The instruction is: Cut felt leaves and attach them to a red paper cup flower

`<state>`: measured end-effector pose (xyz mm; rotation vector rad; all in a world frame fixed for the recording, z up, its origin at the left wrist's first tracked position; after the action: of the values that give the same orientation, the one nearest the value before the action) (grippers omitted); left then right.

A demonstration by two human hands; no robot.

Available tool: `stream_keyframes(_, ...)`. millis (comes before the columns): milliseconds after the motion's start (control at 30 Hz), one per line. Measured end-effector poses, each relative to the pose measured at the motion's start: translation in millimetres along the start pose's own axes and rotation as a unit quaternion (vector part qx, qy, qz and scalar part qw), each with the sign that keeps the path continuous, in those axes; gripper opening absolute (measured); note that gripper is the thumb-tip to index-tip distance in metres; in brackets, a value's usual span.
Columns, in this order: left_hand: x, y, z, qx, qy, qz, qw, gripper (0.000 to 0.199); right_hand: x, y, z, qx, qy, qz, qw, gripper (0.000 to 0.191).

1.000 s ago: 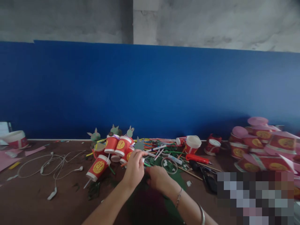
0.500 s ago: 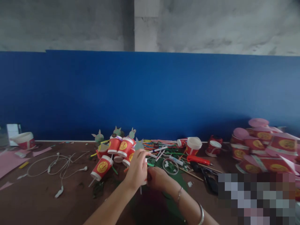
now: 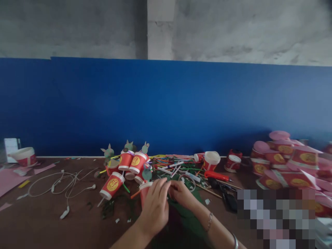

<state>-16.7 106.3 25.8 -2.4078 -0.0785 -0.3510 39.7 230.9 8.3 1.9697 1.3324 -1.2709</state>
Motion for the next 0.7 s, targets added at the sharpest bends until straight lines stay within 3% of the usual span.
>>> stream_keyframes(100, 8, 2, 28.6, -0.027, -0.037, -0.014, 0.999, 0.073, 1, 5, 0, 0.040, 0.021, -0.019, 0.999, 0.015)
stream_keyframes(233, 10, -2, 51.5, -0.052, -0.016, -0.066, 0.996, 0.067, 7, 13, -9, 0.033, 0.072, -0.006, 0.997, 0.018)
stream_keyframes(333, 13, -5, 52.4, -0.017, 0.088, -0.086, 0.992, 0.059, 13, 23, -28, 0.095, 0.158, -0.013, 0.983, 0.027)
stream_keyframes(433, 14, -3, 48.6, 0.025, 0.225, -0.126, 0.966, 0.038, 19, 33, -46, 0.173, 0.280, -0.033, 0.944, 0.019)
stream_keyframes(500, 12, 0, 46.5, 0.033, 0.295, -0.163, 0.941, 0.027, 25, 37, -51, 0.165, 0.357, -0.025, 0.919, 0.023)
stream_keyframes(600, 10, 2, 43.2, 0.049, 0.323, -0.203, 0.923, 0.025, 32, 37, -51, 0.158, 0.423, -0.016, 0.892, 0.016)
stream_keyframes(700, 7, 0, 43.6, 0.061, 0.321, -0.218, 0.920, 0.026, 32, 36, -47, 0.170, 0.418, -0.037, 0.891, 0.012)
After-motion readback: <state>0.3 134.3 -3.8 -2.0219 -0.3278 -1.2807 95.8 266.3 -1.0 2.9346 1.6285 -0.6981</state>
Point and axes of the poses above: each hand's wrist, its own y-axis away from the middle knuckle, its own z-axis out of the palm, x = y × z, the point moved 3 cm from there along -y, towards the middle knuckle, and after that the axes turned 5 degrees about y, right-handed, at the moved point
